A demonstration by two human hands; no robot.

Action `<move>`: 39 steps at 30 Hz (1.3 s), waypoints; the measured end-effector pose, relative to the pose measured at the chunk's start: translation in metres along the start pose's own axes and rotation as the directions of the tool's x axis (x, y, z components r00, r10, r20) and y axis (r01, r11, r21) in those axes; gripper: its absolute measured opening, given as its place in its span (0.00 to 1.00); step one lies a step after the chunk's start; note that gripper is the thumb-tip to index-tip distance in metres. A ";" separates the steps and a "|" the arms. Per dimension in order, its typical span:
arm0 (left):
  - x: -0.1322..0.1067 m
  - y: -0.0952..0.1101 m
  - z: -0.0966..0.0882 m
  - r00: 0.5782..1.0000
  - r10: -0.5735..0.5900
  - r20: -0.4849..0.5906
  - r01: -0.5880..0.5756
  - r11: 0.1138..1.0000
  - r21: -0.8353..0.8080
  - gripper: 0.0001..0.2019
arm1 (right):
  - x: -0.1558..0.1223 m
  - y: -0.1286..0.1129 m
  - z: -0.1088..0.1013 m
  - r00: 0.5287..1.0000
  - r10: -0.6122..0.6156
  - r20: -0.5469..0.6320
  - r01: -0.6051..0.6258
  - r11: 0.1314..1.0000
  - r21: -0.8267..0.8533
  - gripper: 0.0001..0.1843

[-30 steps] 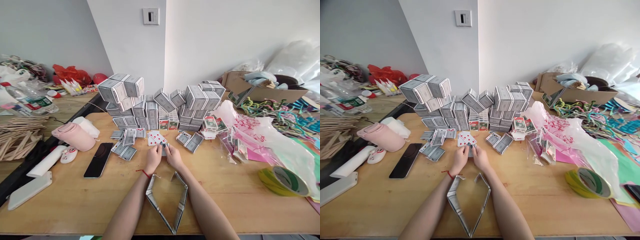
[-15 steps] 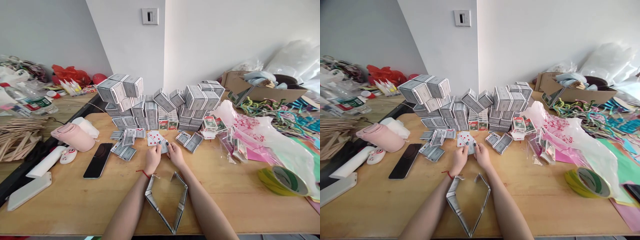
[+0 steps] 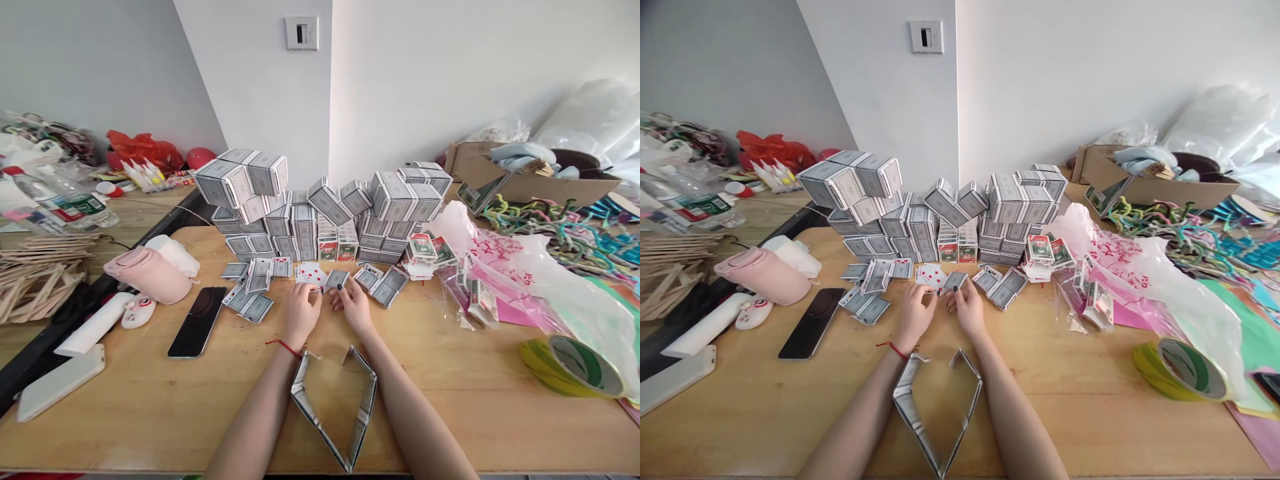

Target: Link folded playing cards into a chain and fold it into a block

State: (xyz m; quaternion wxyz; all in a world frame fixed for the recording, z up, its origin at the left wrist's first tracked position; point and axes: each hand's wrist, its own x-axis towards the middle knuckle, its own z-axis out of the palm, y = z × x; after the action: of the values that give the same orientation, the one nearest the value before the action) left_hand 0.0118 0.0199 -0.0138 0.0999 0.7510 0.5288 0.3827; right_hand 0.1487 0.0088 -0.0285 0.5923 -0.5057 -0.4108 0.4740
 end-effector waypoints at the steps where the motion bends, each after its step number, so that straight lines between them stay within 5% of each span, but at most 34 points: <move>1: 0.001 -0.002 0.001 0.999 0.036 0.008 -0.036 0.999 0.021 0.09 | 0.000 0.000 0.000 1.000 0.002 -0.009 -0.002 1.000 0.006 0.34; 6: 0.002 -0.008 0.011 0.996 0.060 0.070 -0.068 0.990 0.126 0.22 | -0.003 0.002 0.001 0.999 -0.040 0.007 0.041 0.993 -0.107 0.32; 10: 0.002 -0.007 0.009 0.992 0.068 0.111 -0.084 0.986 0.145 0.19 | -0.005 0.004 0.001 0.990 -0.135 0.048 0.143 0.920 -0.365 0.19; 14: 0.001 -0.004 0.003 0.988 0.071 0.135 -0.090 0.987 0.137 0.14 | -0.004 0.001 0.001 0.965 -0.258 0.046 0.245 0.827 -0.506 0.17; 22: 0.003 -0.009 0.006 0.997 0.048 0.057 -0.055 0.991 0.118 0.21 | -0.003 0.002 0.002 0.976 -0.214 0.043 0.204 0.821 -0.534 0.18; 28: 0.003 -0.014 0.007 0.991 0.027 0.133 -0.043 0.992 0.116 0.18 | -0.002 0.004 0.000 0.985 -0.168 0.029 0.158 0.831 -0.533 0.18; 39: 0.003 -0.010 0.002 0.977 0.114 0.182 -0.132 0.987 0.093 0.14 | 0.006 0.010 0.001 0.990 -0.097 -0.103 0.066 0.960 -0.271 0.19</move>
State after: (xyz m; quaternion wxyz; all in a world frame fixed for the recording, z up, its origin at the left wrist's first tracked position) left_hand 0.0066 0.0275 -0.0191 0.0830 0.8175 0.4896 0.2919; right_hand 0.1477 0.0147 -0.0386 0.5606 -0.5898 -0.4567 0.3595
